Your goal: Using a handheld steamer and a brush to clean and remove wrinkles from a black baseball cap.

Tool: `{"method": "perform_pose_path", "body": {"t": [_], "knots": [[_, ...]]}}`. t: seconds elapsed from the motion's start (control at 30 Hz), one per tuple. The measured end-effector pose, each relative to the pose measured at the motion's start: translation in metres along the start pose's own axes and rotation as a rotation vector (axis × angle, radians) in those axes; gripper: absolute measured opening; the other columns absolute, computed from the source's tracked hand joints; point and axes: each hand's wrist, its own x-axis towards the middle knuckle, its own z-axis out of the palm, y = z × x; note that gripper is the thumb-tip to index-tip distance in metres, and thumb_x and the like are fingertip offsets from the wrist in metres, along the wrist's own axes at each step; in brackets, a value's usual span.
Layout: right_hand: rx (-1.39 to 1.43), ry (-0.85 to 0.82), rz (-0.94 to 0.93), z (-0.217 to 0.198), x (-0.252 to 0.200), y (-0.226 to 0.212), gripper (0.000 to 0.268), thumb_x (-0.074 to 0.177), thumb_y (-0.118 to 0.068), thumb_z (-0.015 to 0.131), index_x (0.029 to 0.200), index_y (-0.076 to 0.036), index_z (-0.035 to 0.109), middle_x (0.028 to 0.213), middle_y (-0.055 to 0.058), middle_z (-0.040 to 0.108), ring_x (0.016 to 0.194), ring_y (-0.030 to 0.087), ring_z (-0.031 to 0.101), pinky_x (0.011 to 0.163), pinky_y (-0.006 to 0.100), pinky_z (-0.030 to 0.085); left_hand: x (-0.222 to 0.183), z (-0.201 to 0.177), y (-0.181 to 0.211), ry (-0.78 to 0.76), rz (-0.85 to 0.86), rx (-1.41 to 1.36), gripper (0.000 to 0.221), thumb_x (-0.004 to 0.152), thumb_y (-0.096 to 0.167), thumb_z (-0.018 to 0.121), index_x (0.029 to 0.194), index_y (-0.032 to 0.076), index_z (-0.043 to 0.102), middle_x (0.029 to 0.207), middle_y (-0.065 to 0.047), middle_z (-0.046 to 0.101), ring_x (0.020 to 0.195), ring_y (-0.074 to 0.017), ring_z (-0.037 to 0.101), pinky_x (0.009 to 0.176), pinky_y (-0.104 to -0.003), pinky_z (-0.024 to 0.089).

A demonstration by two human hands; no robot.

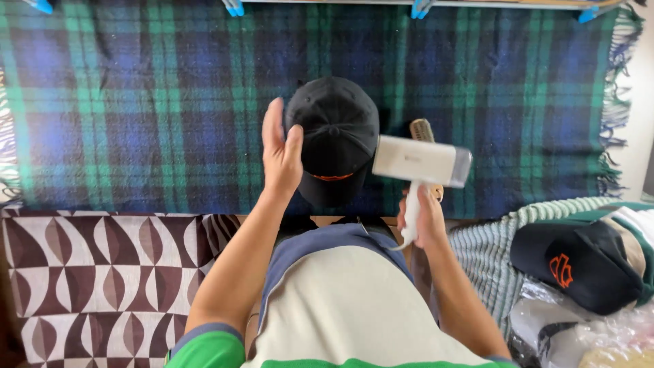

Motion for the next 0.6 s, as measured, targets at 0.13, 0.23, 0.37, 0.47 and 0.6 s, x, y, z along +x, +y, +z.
{"method": "perform_pose_path", "body": {"t": [0.13, 0.23, 0.37, 0.47, 0.6], "knots": [[-0.285, -0.165, -0.251, -0.007, -0.004, -0.037, 0.053, 0.107, -0.048, 0.043, 0.112, 0.002, 0.058, 0.045, 0.015, 0.058, 0.028, 0.025, 0.056, 0.025, 0.030, 0.041, 0.021, 0.009, 0.016, -0.078, -0.002, 0.110, 0.050, 0.111, 0.044, 0.051, 0.155, 0.021, 0.047, 0.158, -0.011, 0.042, 0.149, -0.0338, 0.039, 0.122, -0.050, 0.032], [-0.515, -0.032, -0.342, 0.007, 0.024, -0.090, 0.032, 0.099, -0.030, 0.068, 0.075, -0.009, 0.066, 0.053, 0.007, 0.053, 0.046, 0.017, 0.045, 0.044, 0.032, 0.038, 0.020, 0.009, 0.012, -0.096, 0.011, 0.151, 0.046, 0.112, 0.039, 0.046, 0.155, 0.021, 0.048, 0.156, -0.012, 0.044, 0.148, -0.0359, 0.038, 0.121, -0.052, 0.032], [-0.271, -0.152, 0.033, 0.016, 0.084, -0.113, 0.047, 0.106, -0.048, 0.056, 0.104, -0.001, 0.055, 0.060, 0.017, 0.054, 0.036, 0.028, 0.055, 0.031, 0.040, 0.045, 0.023, 0.007, 0.005, -0.061, 0.051, 0.105, 0.044, 0.113, 0.036, 0.046, 0.154, 0.020, 0.050, 0.152, -0.013, 0.048, 0.146, -0.0347, 0.042, 0.120, -0.050, 0.033], [-0.221, -0.140, 0.285, 0.008, 0.084, -0.104, 0.058, 0.104, -0.059, 0.051, 0.104, -0.002, 0.058, 0.063, 0.010, 0.049, 0.036, 0.022, 0.049, 0.033, 0.036, 0.042, 0.026, 0.011, 0.009, -0.063, 0.028, 0.101, 0.047, 0.112, 0.039, 0.046, 0.154, 0.019, 0.049, 0.151, -0.014, 0.049, 0.145, -0.0357, 0.044, 0.120, -0.051, 0.034], [-0.161, 0.013, 0.298, -0.001, 0.056, -0.068, 0.054, 0.104, -0.051, 0.057, 0.110, 0.002, 0.056, 0.065, 0.012, 0.050, 0.039, 0.026, 0.054, 0.032, 0.039, 0.046, 0.026, -0.002, 0.012, -0.012, -0.038, 0.379, 0.049, 0.112, 0.046, 0.038, 0.152, 0.020, 0.050, 0.151, -0.012, 0.051, 0.143, -0.0325, 0.045, 0.119, -0.047, 0.034]]}}
